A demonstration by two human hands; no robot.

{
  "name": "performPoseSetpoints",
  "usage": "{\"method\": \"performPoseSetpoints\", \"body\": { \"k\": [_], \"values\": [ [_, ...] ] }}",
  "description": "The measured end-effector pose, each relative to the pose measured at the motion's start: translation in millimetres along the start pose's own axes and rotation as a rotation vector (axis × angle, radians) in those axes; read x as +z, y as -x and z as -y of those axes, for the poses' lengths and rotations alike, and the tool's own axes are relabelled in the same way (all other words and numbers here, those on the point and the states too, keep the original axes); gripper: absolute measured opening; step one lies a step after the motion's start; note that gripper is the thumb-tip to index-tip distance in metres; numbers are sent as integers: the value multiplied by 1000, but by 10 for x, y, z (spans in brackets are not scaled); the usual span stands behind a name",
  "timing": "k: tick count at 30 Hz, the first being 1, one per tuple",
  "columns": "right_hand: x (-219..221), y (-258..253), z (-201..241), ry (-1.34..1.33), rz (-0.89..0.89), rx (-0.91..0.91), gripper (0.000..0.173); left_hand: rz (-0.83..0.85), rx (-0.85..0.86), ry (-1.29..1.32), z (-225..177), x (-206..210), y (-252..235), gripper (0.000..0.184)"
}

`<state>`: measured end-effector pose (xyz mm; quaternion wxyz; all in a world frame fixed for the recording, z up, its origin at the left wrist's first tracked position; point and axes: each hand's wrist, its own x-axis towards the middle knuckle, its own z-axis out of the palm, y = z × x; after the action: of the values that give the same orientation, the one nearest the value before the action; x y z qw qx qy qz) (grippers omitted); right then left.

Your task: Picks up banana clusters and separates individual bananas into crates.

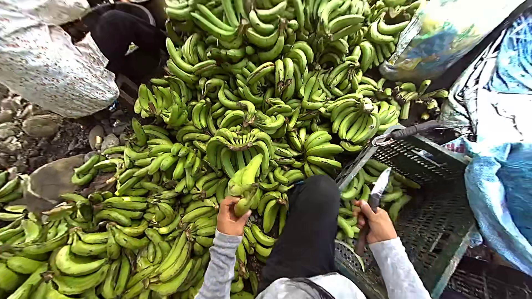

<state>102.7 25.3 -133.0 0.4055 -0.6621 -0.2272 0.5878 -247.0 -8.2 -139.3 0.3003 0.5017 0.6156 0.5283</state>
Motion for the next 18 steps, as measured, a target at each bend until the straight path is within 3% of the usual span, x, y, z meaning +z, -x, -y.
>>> {"method": "performPoseSetpoints", "body": {
  "k": [3,4,6,7,9,10,12,14,16,18],
  "values": [
    [278,85,386,-263,302,-147,34,284,500,158,-429,757,-198,27],
    [256,100,460,-351,318,-209,38,357,643,168,-520,1070,-218,17],
    [67,139,568,-431,87,-293,20,541,709,305,-619,1685,-151,14],
    [-126,122,552,-420,-65,-313,20,663,563,444,-608,1954,-74,23],
    [-566,72,382,-401,-224,-293,26,738,-83,740,-626,2414,136,50],
    [-723,62,271,-397,-263,-288,29,748,-420,730,-747,2610,210,55],
    [-922,62,52,-357,-305,-267,36,874,-876,645,-875,2999,332,69],
    [-1028,50,-178,-293,-342,-210,39,1024,-967,578,-698,3289,506,65],
    [-1109,-34,-366,-230,-443,-109,39,1021,-845,239,-574,3431,582,34],
    [-1190,-206,-600,-194,-566,52,42,872,-706,-53,-605,3401,632,76]
  ]
}}
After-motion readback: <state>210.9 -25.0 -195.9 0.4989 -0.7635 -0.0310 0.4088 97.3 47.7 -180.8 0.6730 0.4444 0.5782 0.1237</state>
